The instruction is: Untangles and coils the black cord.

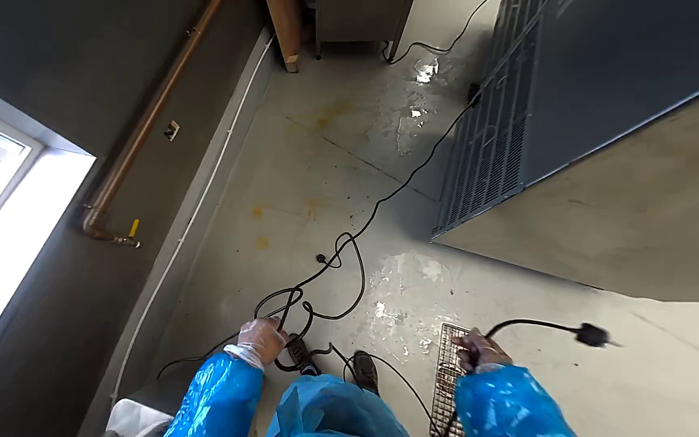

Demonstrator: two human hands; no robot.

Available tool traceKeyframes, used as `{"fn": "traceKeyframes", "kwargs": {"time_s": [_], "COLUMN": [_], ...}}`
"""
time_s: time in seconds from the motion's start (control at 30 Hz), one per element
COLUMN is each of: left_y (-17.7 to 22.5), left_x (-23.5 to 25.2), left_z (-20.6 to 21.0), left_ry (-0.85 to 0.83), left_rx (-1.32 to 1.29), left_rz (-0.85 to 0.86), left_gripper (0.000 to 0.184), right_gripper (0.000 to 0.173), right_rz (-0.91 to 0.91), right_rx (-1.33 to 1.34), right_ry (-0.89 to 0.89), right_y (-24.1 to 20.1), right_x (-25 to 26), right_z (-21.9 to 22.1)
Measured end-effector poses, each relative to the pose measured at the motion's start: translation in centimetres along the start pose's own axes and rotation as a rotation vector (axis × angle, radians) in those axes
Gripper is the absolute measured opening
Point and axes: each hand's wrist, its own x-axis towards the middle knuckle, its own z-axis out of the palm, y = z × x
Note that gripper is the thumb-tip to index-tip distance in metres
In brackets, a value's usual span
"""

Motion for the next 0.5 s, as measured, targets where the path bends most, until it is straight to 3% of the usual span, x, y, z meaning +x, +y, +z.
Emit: {"fn": "traceKeyframes", "kwargs": {"time_s": [0.13,0.3,0.43,0.5], "left_y": [0.7,0.7,0.1,0.0], "left_x": [-0.2,-0.2,-0.5,-0.6], "left_z": [0.9,1.2,0.4,-0.4], "left_ry": [0.011,0.002,0.038,0.069], "left_rx": [0.033,0.054,0.038,0.031], "left_rz": [0.019,0.039,-0.005,-0.024], "left_gripper": [0.038,0.041,0.040,0.041], "right_gripper": [0.024,0.035,0.036,0.041], "right_rz": [0.109,0.174,0.240,0.201], "right_rx": [0.089,0.004,-0.013,-0.170], "right_ry": [-0.218,-0.407,-0.361,-0.380], "right_y": [0.5,4.8,6.9,7.3], "right_x": [0.3,-1.7,-1.9,-0.7], "right_z": [7.1,16.0,19.1,19.7]}}
